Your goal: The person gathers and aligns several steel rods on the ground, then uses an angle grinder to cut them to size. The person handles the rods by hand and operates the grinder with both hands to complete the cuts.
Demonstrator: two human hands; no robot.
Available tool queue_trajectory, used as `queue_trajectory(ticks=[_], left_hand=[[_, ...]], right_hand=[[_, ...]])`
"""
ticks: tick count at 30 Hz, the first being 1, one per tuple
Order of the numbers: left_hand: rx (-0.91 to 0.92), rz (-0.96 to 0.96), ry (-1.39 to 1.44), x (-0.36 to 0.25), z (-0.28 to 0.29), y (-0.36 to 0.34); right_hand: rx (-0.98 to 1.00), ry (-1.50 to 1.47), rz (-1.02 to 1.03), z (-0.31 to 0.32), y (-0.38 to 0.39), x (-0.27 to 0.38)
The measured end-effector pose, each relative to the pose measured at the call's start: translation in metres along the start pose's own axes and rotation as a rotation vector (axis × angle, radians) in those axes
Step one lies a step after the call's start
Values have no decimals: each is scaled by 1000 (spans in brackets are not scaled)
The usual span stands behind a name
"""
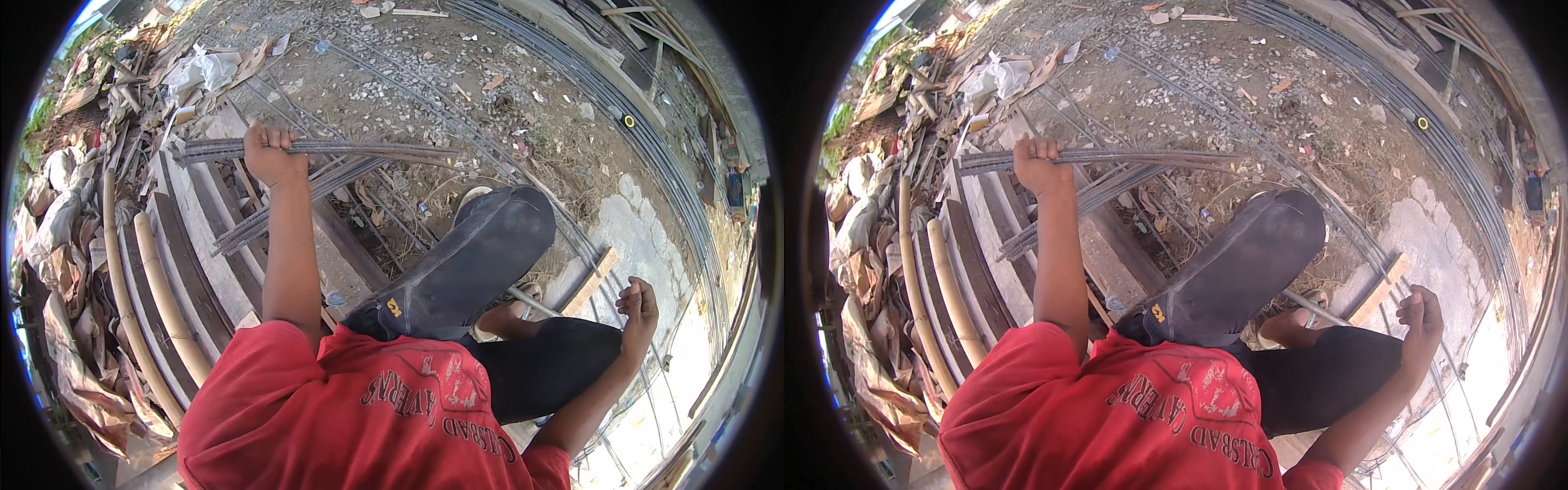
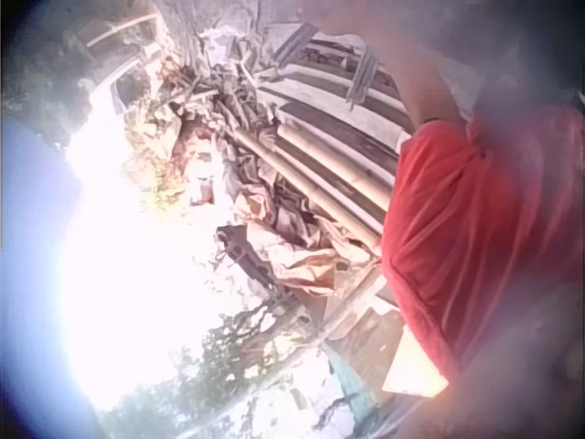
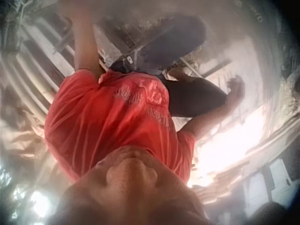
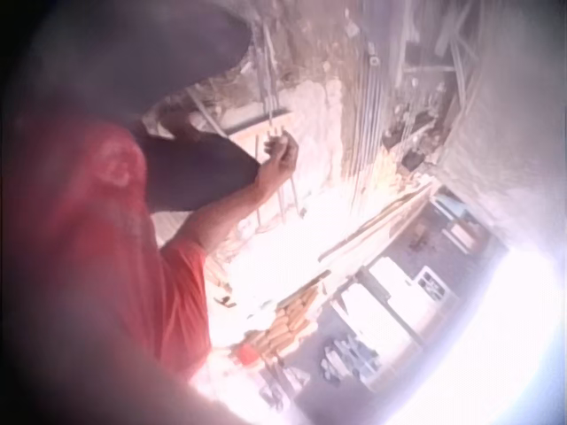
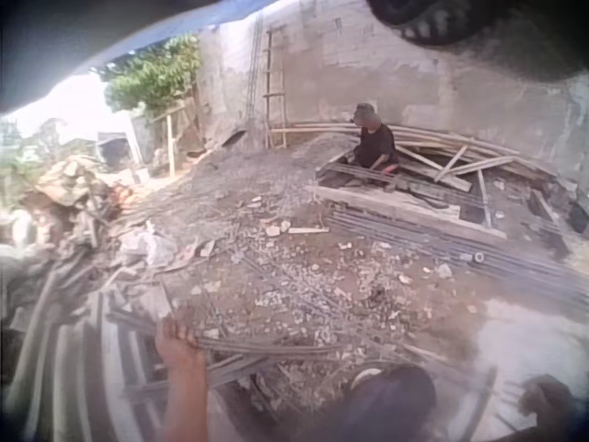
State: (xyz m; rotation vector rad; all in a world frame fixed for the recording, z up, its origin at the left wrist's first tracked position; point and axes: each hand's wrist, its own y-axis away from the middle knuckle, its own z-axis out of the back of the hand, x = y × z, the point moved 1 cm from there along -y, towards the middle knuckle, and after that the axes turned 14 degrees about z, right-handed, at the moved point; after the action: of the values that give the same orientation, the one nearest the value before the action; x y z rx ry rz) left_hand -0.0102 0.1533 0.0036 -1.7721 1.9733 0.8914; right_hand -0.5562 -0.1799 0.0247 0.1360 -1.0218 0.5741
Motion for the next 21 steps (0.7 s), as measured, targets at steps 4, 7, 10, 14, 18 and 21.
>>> queue_trajectory(ticks=[4, 7, 10, 14, 18, 21], left_hand=[[-237, 20, 87, -37, 122, -7], [-434, 37, 108, -32, 183, 5], [-559, 54, 93, -29, 238, 14], [-729, 76, 171, -24, 224, 36], [-584, 69, 156, -40, 218, 10], [-434, 64, 99, -33, 172, 0]], right_hand=[[105, 95, -28, -10, -6, 7], [206, 138, -50, -17, -11, 7], [316, 151, -31, -28, -16, 9], [365, 185, -58, -28, -19, 10], [372, 166, -14, -39, -23, 13], [419, 232, -23, -41, -26, 6]])
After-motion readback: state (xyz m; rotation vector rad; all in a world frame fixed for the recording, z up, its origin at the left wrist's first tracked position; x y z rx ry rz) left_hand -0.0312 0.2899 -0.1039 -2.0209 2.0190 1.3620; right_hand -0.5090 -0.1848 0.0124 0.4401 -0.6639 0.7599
